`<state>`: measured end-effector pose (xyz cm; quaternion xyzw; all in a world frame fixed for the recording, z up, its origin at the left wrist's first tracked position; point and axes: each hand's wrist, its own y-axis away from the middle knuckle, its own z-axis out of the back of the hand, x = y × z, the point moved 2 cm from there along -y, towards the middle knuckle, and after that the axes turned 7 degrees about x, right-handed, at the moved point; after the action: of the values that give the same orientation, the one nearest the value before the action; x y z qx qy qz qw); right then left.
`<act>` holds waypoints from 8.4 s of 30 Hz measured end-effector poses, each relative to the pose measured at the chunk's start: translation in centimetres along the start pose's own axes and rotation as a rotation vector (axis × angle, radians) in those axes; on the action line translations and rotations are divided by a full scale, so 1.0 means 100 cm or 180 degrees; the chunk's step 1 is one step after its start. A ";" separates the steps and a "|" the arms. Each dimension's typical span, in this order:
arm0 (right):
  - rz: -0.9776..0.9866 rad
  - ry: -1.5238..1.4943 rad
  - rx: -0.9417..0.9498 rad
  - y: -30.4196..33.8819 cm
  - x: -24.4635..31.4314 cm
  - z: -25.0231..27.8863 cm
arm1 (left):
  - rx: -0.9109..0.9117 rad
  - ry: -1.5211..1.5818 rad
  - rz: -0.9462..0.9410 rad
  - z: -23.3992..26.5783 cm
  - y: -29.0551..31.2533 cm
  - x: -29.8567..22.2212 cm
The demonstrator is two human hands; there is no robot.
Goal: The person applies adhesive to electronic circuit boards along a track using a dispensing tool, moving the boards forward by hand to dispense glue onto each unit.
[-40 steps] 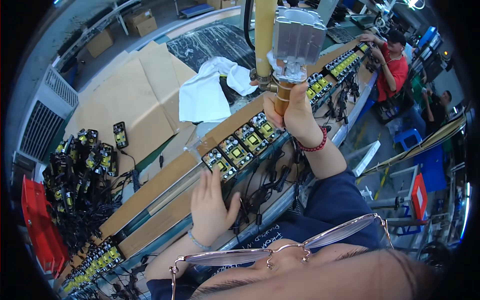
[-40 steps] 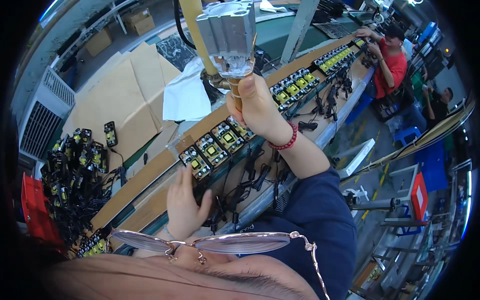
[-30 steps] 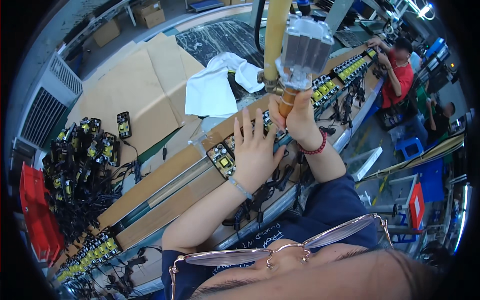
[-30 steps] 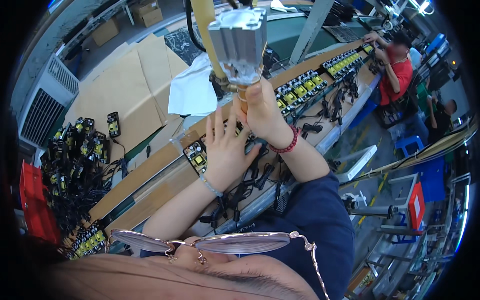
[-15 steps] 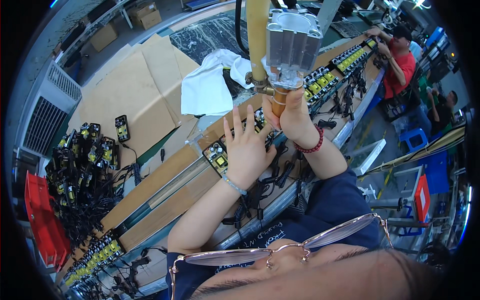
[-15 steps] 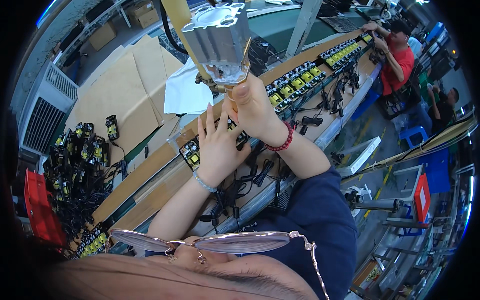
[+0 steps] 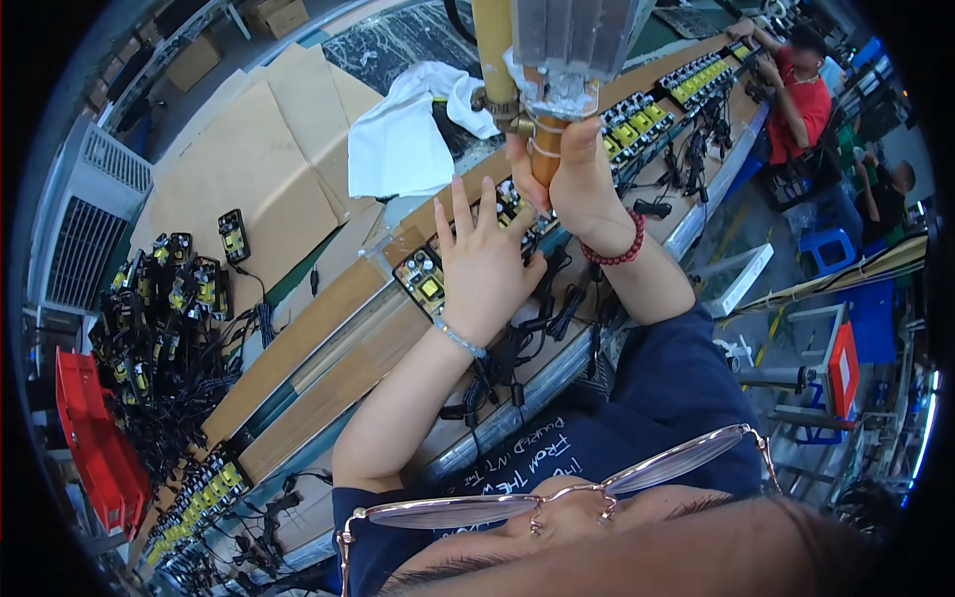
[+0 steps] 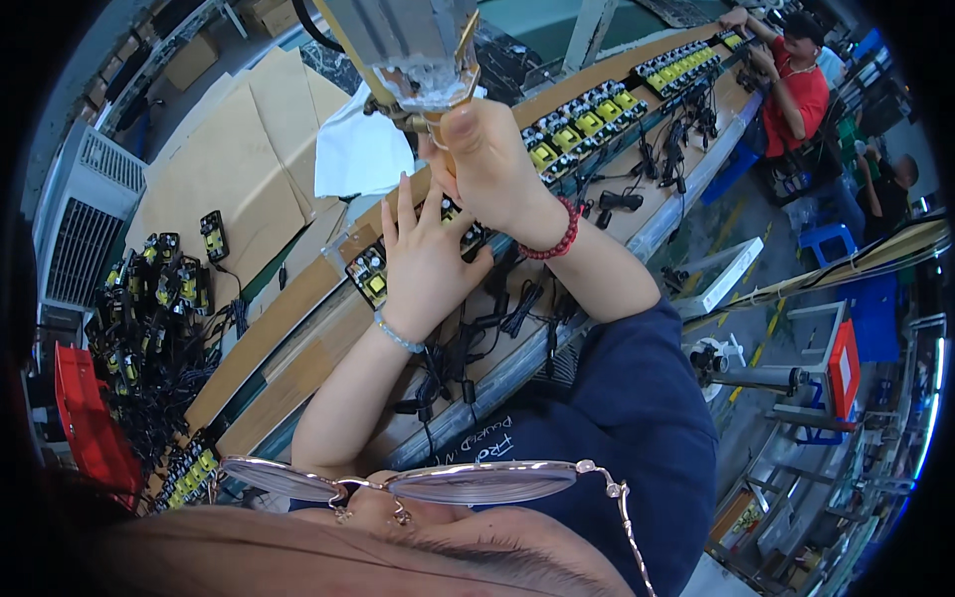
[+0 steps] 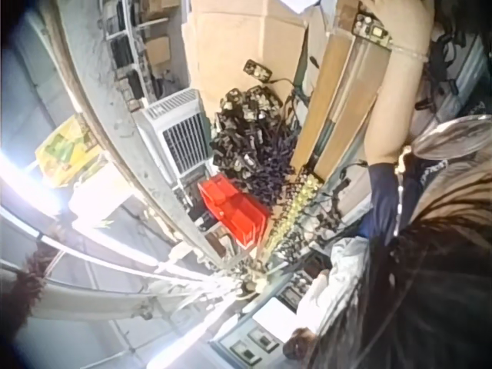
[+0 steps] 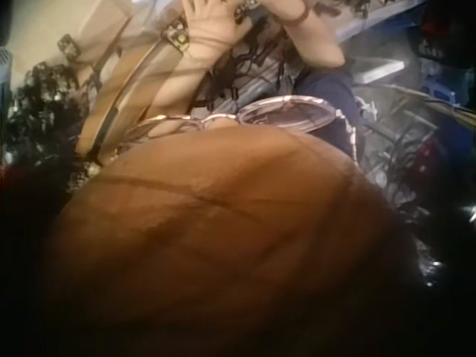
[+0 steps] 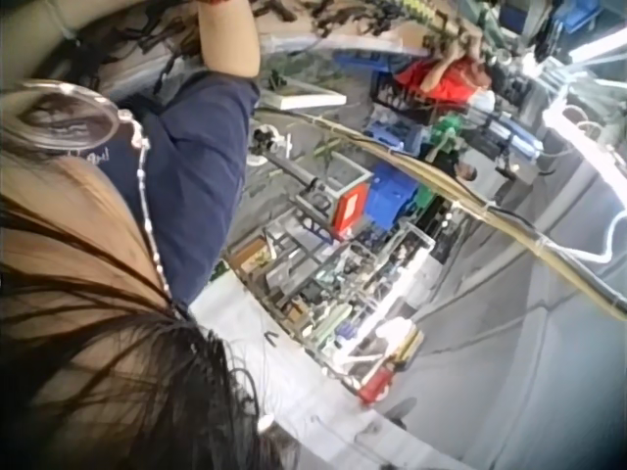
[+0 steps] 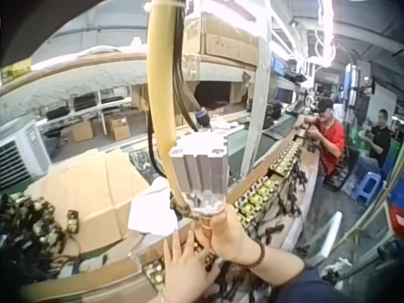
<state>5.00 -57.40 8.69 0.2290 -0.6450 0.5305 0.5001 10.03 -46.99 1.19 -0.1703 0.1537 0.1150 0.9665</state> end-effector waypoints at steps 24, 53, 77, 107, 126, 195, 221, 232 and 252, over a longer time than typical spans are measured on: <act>0.0051 -0.0241 0.0355 -0.001 0.005 -0.042 | 0.0395 0.0034 0.0186 0.016 0.028 0.022; -0.0480 0.0124 -0.0144 -0.055 -0.030 -0.035 | -0.0186 -0.0203 0.0180 0.015 0.106 0.037; -0.0428 0.0056 -0.0303 -0.056 -0.035 -0.039 | -0.0249 -0.0164 0.0119 0.014 0.109 0.041; -0.0088 0.0099 -0.0388 -0.058 -0.041 -0.019 | -0.0308 -0.0306 0.0086 0.014 0.108 0.038; 0.0120 0.0013 -0.0151 -0.064 -0.020 -0.011 | -0.0021 0.0267 0.0247 0.029 0.106 0.010; -0.0151 0.0270 -0.0312 -0.060 -0.037 -0.011 | -0.0387 -0.0241 -0.0599 -0.005 0.074 0.026; -0.0286 0.0495 -0.0445 -0.051 -0.016 -0.009 | -0.0550 -0.0195 -0.0464 -0.002 0.073 0.022; -0.0008 -0.0294 0.0078 -0.003 0.008 -0.021 | -0.0593 -0.0237 -0.0415 0.001 0.070 0.020; -0.0129 -0.0268 0.0180 -0.005 0.011 -0.020 | -0.0658 0.0300 -0.0351 0.000 0.064 0.015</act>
<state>5.81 -55.48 9.83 0.2782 -0.6454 0.5282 0.4765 9.62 -40.89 -1.20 -0.2824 0.1766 0.0687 0.9404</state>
